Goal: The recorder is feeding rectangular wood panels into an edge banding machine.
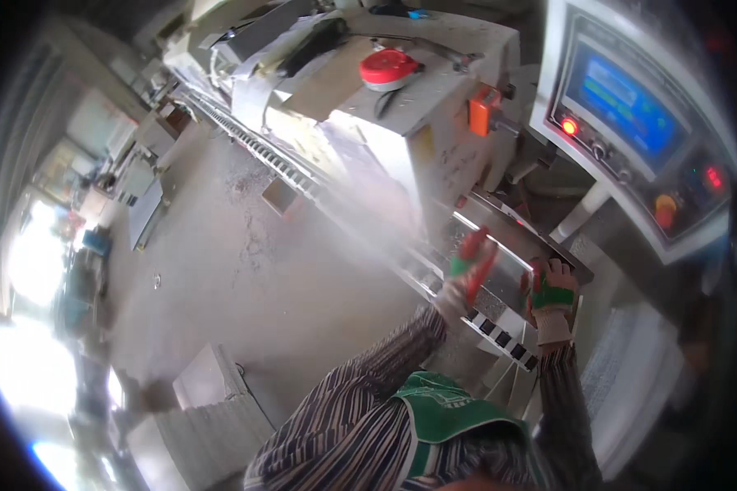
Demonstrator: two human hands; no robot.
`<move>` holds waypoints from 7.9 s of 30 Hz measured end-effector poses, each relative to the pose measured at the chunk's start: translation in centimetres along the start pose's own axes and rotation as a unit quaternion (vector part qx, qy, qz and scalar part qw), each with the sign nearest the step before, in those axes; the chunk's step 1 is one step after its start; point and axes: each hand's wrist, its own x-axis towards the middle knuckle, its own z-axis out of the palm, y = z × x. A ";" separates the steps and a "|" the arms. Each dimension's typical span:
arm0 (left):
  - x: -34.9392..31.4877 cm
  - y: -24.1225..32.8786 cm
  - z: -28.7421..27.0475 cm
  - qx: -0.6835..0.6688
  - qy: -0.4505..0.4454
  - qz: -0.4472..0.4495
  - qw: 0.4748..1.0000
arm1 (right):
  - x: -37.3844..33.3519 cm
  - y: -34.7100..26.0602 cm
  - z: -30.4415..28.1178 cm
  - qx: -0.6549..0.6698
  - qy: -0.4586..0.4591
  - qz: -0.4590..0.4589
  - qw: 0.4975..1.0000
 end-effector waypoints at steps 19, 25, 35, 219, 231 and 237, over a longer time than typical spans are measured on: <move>-17.7 1.1 -5.9 0.027 -0.095 -0.112 0.989 | 9.9 -6.0 2.5 0.153 -0.004 0.055 0.987; -15.9 2.3 -6.4 0.124 -0.170 -0.205 0.956 | -0.4 -3.2 1.0 0.227 0.179 0.166 0.943; -14.1 3.3 -3.2 0.183 -0.179 -0.270 0.928 | -28.5 7.0 4.3 0.105 -0.129 0.540 0.825; -14.0 1.7 -7.3 0.144 -0.169 -0.223 0.949 | 10.6 -10.8 4.4 0.136 -0.029 0.032 0.990; -11.2 -12.7 -7.0 0.154 -0.219 -0.468 0.842 | -22.1 4.6 3.7 0.117 0.011 0.459 0.881; -10.1 -26.6 -4.8 0.207 -0.132 -0.446 0.861 | -24.7 4.0 7.0 0.196 -0.325 0.429 0.820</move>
